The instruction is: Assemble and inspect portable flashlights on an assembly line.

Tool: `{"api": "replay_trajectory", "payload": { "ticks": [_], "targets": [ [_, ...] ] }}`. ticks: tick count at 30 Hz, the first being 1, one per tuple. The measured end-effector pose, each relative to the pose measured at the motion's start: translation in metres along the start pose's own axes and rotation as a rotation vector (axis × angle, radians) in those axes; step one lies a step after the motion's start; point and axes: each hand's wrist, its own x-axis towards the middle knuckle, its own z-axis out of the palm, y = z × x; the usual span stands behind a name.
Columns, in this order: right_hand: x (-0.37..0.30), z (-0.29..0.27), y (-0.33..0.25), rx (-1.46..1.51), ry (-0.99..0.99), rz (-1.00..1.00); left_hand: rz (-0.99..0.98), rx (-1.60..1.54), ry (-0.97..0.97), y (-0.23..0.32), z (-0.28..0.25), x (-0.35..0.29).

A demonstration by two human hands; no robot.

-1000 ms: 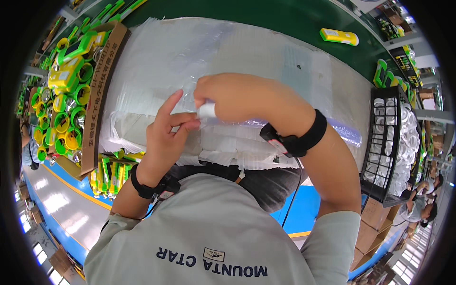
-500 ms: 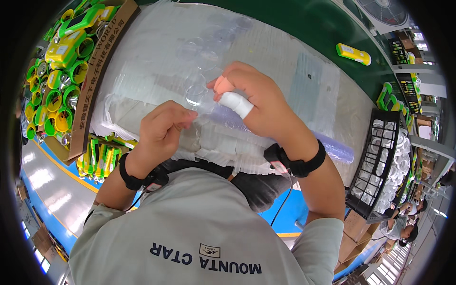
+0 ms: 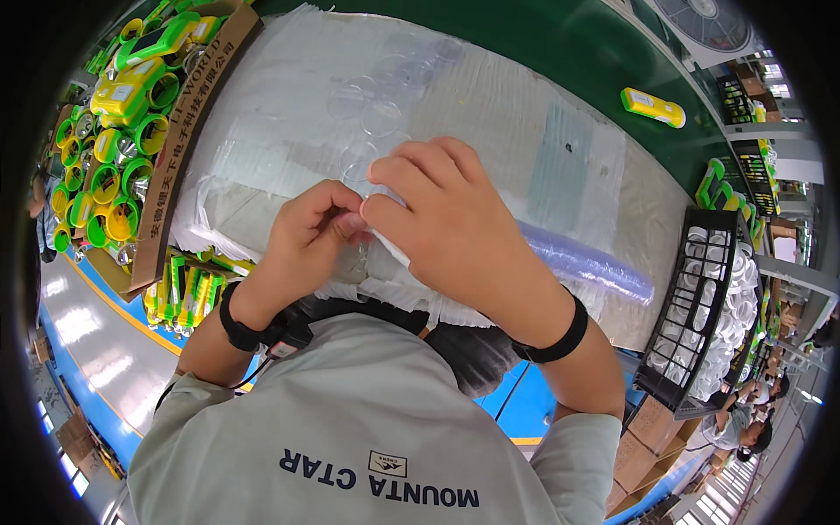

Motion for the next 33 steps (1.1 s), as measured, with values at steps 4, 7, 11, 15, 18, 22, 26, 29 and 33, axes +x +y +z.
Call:
{"api": "replay_trajectory", "payload": {
  "ticks": [4, 7, 11, 15, 18, 22, 26, 29, 33],
  "targets": [
    [-0.002, -0.004, -0.003, 0.014, -0.029, 0.033, -0.188, -0.223, -0.031, 0.018, -0.003, 0.005],
    [-0.003, -0.01, 0.006, 0.062, -0.056, 0.054, -0.231, -0.269, -0.05, 0.024, -0.007, 0.011],
    [0.004, -0.017, 0.017, 0.361, -0.299, 0.315, -0.221, -0.243, -0.1, 0.023, -0.008, 0.011],
    [0.007, -0.012, 0.022, 0.353, -0.324, 0.15, -0.235, -0.236, -0.091, 0.023, -0.007, 0.009],
    [0.004, -0.007, 0.026, 0.431, -0.328, 0.219, -0.266, -0.304, -0.048, 0.021, -0.008, 0.008],
    [0.0, 0.001, 0.03, 0.31, -0.214, 0.096, -0.371, -0.373, -0.065, 0.015, -0.013, 0.017],
    [0.003, 0.001, 0.025, 0.13, -0.141, -0.029, -0.435, -0.402, -0.049, 0.0, -0.016, 0.024],
    [0.004, 0.009, 0.028, 0.095, -0.166, -0.084, -0.452, -0.468, -0.037, -0.005, -0.018, 0.026],
    [0.004, 0.02, 0.028, 0.038, -0.158, -0.116, -0.49, -0.506, -0.042, -0.01, -0.018, 0.026]
  ]
}}
